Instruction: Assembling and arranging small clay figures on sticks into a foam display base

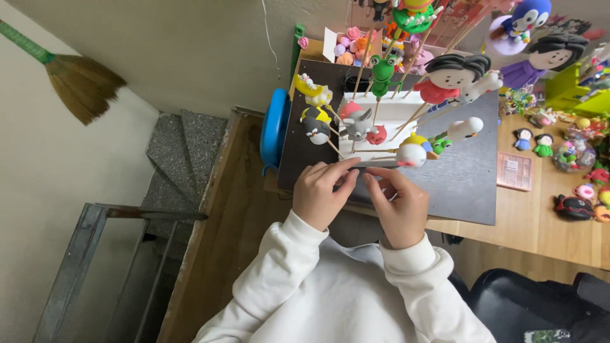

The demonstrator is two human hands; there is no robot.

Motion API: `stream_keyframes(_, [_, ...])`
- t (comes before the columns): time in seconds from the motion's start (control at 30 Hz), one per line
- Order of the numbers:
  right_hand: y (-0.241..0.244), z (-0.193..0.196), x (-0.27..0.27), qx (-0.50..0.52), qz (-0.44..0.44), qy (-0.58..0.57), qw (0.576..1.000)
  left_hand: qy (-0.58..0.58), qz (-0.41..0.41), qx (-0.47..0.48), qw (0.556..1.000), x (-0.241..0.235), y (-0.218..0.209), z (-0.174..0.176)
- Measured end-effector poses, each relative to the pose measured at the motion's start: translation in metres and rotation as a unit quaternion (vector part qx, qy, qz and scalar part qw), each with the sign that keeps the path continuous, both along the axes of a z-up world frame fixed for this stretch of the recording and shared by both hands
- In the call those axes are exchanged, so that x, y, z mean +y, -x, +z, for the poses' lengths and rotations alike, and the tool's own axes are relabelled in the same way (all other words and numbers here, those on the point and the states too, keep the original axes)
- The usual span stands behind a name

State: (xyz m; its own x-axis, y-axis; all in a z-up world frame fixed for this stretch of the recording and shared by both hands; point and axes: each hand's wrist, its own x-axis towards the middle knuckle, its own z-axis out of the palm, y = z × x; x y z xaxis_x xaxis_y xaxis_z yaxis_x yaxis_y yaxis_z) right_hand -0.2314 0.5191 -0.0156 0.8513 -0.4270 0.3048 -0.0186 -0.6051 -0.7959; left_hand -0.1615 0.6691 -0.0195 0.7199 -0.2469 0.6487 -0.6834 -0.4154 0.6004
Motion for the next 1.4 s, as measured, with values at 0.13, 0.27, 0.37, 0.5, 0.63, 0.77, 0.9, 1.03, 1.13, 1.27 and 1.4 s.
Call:
stream_keyframes(0.13, [-0.002, -0.008, -0.001, -0.022, -0.060, 0.033, 0.997, -0.023, 0.007, -0.051, 0.998, -0.005, -0.007, 0.005])
stream_keyframes(0.27, [-0.011, -0.013, -0.003, -0.035, -0.092, 0.069, 0.993, -0.036, 0.028, -0.089, 0.995, -0.010, -0.012, 0.002])
stream_keyframes(0.37, [-0.015, -0.005, 0.003, -0.046, -0.105, 0.101, 0.988, -0.068, 0.034, -0.109, 0.991, -0.014, -0.015, -0.002])
stream_keyframes(0.5, [-0.017, -0.003, 0.003, -0.034, -0.107, 0.120, 0.986, -0.089, 0.038, -0.113, 0.989, -0.018, -0.020, 0.001])
stream_keyframes(0.63, [-0.015, 0.000, 0.002, -0.031, -0.097, 0.119, 0.988, -0.095, 0.046, -0.111, 0.988, -0.021, -0.021, 0.004])
stream_keyframes(0.77, [-0.015, 0.001, 0.002, -0.026, -0.094, 0.127, 0.987, -0.102, 0.054, -0.100, 0.988, -0.019, -0.022, 0.000])
stream_keyframes(0.9, [-0.015, 0.003, 0.000, -0.021, -0.091, 0.132, 0.987, -0.110, 0.063, -0.100, 0.987, -0.019, -0.023, -0.001])
stream_keyframes(1.03, [-0.016, 0.003, -0.001, -0.028, -0.084, 0.135, 0.987, -0.112, 0.078, -0.111, 0.984, -0.021, -0.023, -0.001])
stream_keyframes(1.13, [-0.016, 0.001, -0.003, -0.035, -0.084, 0.145, 0.985, -0.102, 0.087, -0.119, 0.984, -0.020, -0.023, 0.005])
stream_keyframes(1.27, [-0.017, 0.003, -0.003, -0.035, -0.082, 0.134, 0.987, -0.082, 0.086, -0.113, 0.986, -0.022, -0.024, 0.008])
stream_keyframes(1.4, [-0.017, 0.004, -0.003, -0.039, -0.083, 0.145, 0.985, -0.045, 0.083, -0.109, 0.990, -0.023, -0.024, 0.007])
